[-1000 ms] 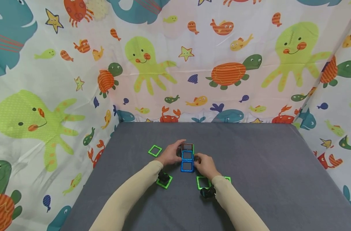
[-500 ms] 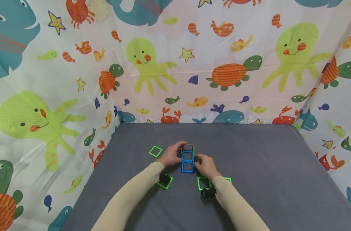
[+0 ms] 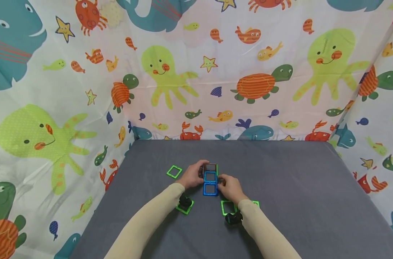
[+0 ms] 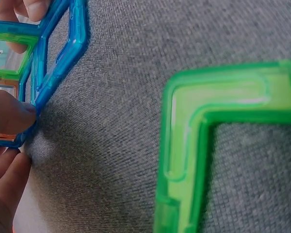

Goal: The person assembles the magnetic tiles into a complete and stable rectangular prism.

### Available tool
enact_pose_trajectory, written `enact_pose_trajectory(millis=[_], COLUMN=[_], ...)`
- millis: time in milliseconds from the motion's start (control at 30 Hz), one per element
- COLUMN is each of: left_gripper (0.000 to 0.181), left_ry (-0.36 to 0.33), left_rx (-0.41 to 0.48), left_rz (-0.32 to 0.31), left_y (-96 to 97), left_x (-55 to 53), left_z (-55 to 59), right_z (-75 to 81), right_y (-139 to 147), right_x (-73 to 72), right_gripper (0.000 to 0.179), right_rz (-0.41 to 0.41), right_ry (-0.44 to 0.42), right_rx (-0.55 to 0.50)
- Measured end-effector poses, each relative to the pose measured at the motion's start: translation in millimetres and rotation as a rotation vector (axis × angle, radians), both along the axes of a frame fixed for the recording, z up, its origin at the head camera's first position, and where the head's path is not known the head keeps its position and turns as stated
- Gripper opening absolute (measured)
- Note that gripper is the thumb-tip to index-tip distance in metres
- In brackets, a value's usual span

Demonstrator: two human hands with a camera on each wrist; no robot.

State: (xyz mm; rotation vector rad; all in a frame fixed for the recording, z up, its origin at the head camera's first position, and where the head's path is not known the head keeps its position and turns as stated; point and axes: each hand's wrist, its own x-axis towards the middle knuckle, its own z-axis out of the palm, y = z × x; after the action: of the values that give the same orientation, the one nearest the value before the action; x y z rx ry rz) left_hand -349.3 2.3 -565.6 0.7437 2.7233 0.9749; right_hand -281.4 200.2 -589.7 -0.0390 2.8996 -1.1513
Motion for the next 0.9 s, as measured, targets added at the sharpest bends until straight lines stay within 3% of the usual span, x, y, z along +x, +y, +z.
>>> enact_pose_trajectory(millis=[500,900], left_gripper=[0.076,0.076], left_ry=[0.000,-0.011], left_rx=[0.000,-0.014], left_rz=[-0.012,0.023], left_y=[-0.9,-0.8], left_x=[-3.8,-3.4], left_z=[-5.1,-6.5], right_z=[-0.7,-0.6], right_y=[-1.2,-2.0], right_x=[2.6,4.6], right_gripper=[0.034,0.032], right_rz=[-0.001,-0.001], right_ry=[0.021,0.031], right_rx=[0.000,-0.012])
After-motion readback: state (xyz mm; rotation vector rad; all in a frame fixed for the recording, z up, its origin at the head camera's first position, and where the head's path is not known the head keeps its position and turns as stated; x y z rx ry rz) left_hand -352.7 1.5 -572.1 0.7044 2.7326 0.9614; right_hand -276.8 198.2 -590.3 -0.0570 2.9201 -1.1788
